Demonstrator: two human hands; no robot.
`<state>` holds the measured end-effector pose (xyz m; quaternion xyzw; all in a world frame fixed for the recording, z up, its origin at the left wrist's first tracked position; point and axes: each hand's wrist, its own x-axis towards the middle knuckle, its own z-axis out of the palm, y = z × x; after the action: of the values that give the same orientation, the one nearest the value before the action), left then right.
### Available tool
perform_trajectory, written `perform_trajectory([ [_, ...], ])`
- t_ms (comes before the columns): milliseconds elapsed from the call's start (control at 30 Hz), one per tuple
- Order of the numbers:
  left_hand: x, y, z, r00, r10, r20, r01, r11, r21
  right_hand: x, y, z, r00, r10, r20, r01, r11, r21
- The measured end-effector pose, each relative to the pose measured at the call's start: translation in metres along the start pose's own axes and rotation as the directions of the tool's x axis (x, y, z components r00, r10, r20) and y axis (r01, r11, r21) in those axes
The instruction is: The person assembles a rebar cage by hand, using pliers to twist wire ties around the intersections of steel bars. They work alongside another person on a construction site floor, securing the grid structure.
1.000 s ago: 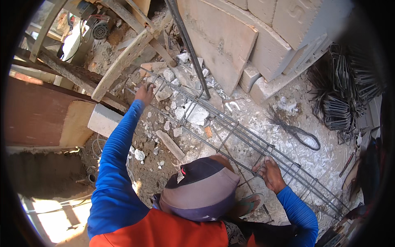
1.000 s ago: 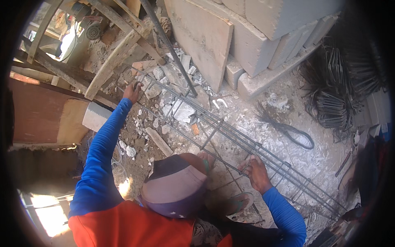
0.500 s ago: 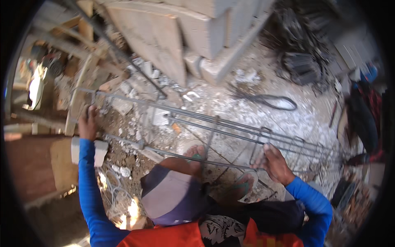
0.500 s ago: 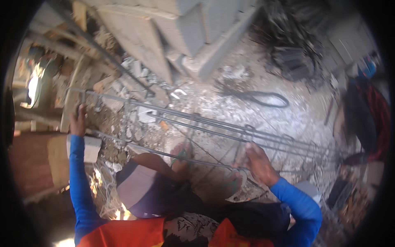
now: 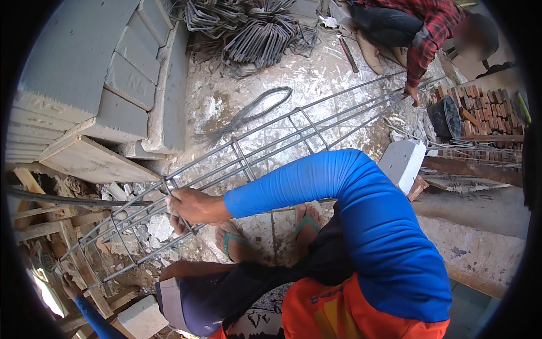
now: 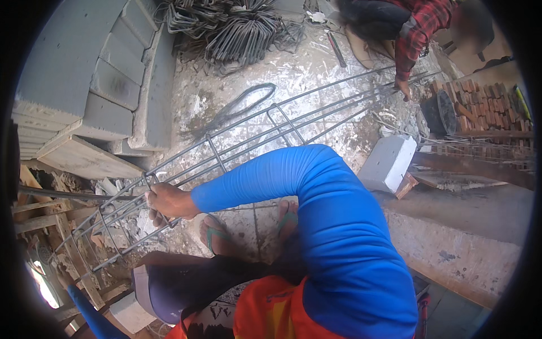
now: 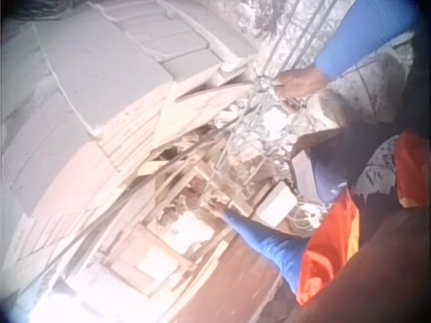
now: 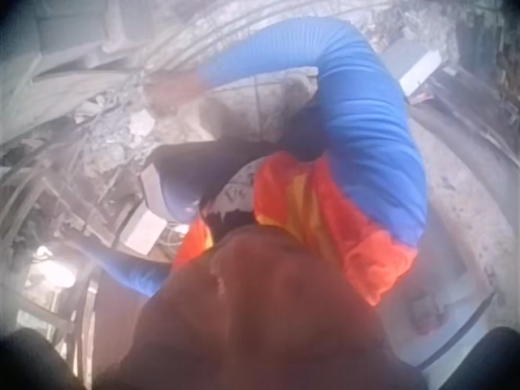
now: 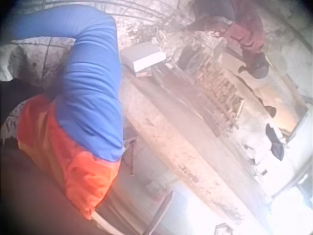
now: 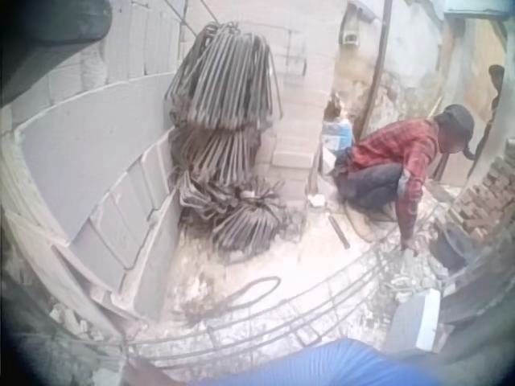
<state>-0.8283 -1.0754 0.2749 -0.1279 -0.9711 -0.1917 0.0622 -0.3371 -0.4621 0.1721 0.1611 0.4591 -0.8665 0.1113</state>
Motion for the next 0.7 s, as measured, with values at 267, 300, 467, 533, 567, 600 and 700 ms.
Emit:
perform_trajectory([
  [267,0.003,0.034,0.03,0.998,-0.055,-0.001,0.055,0.983,0.174,0.017,0.012,-0.012,0.981,0.043,-0.189,-0.037,0.999,0.032],
  [300,-0.005,0.044,0.058,0.999,-0.05,0.014,0.045,0.965,0.259,0.018,0.014,-0.017,0.975,0.05,-0.215,-0.055,0.998,-0.015],
  [467,-0.025,0.015,0.015,0.987,-0.156,0.048,0.159,0.986,-0.057,0.045,0.022,-0.007,0.996,-0.088,-0.034,0.087,0.996,-0.016],
  [533,-0.013,0.016,0.018,0.916,-0.353,0.191,0.401,0.794,-0.457,0.054,0.047,-0.018,0.98,-0.176,0.098,0.108,0.87,0.48],
  [567,-0.032,-0.002,-0.082,0.988,-0.152,0.015,0.153,0.986,-0.07,0.044,0.04,0.001,0.951,-0.208,0.227,0.079,0.877,0.474],
  [600,-0.027,0.019,-0.015,0.991,-0.13,-0.007,0.128,0.955,0.269,0.033,0.038,-0.015,0.958,-0.198,0.208,0.113,0.926,0.361],
  [700,-0.021,0.157,0.096,0.979,-0.157,-0.13,0.199,0.872,0.447,0.017,0.02,-0.034,0.991,0.015,-0.131,-0.013,1.0,0.017],
])
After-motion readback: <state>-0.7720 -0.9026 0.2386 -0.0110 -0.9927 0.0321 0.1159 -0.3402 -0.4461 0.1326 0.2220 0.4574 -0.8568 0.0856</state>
